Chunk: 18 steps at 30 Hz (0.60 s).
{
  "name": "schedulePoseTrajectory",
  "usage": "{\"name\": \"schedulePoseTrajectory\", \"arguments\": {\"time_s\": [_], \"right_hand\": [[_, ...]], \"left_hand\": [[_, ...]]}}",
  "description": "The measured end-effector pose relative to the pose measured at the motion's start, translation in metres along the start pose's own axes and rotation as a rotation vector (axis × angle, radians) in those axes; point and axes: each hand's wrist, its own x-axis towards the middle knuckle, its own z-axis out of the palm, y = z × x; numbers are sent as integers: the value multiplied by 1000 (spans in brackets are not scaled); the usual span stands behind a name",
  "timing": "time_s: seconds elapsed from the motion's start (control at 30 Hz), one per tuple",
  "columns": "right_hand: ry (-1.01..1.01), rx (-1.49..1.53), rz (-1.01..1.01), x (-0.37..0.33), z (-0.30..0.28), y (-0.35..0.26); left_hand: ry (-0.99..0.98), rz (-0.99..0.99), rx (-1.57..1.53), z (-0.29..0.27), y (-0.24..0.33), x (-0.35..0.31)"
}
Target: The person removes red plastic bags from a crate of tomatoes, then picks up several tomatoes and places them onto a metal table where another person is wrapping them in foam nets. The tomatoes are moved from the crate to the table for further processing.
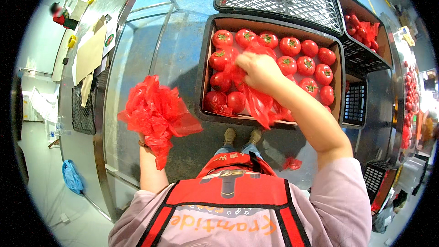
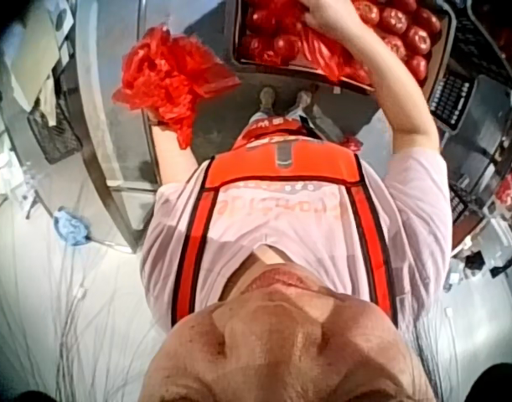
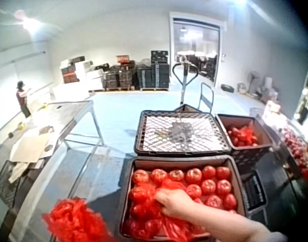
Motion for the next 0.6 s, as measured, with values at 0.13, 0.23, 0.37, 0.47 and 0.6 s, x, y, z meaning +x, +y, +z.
{"name": "schedulePoseTrajectory", "arguments": {"time_s": [0.13,0.23,0.37,0.47,0.6], "right_hand": [[-480,-189,-131,-20,-13,-52],[-553,-173,-248,-21,17,-56],[-575,-134,-284,-19,32,-50],[-328,150,-201,-28,10,-30],[76,398,53,-54,-68,4]], "left_hand": [[-7,12,16,1,-1,1],[-21,15,31,6,-7,5],[-42,39,65,19,-13,7],[-79,67,106,34,-11,11],[-165,123,190,64,3,18]]}}
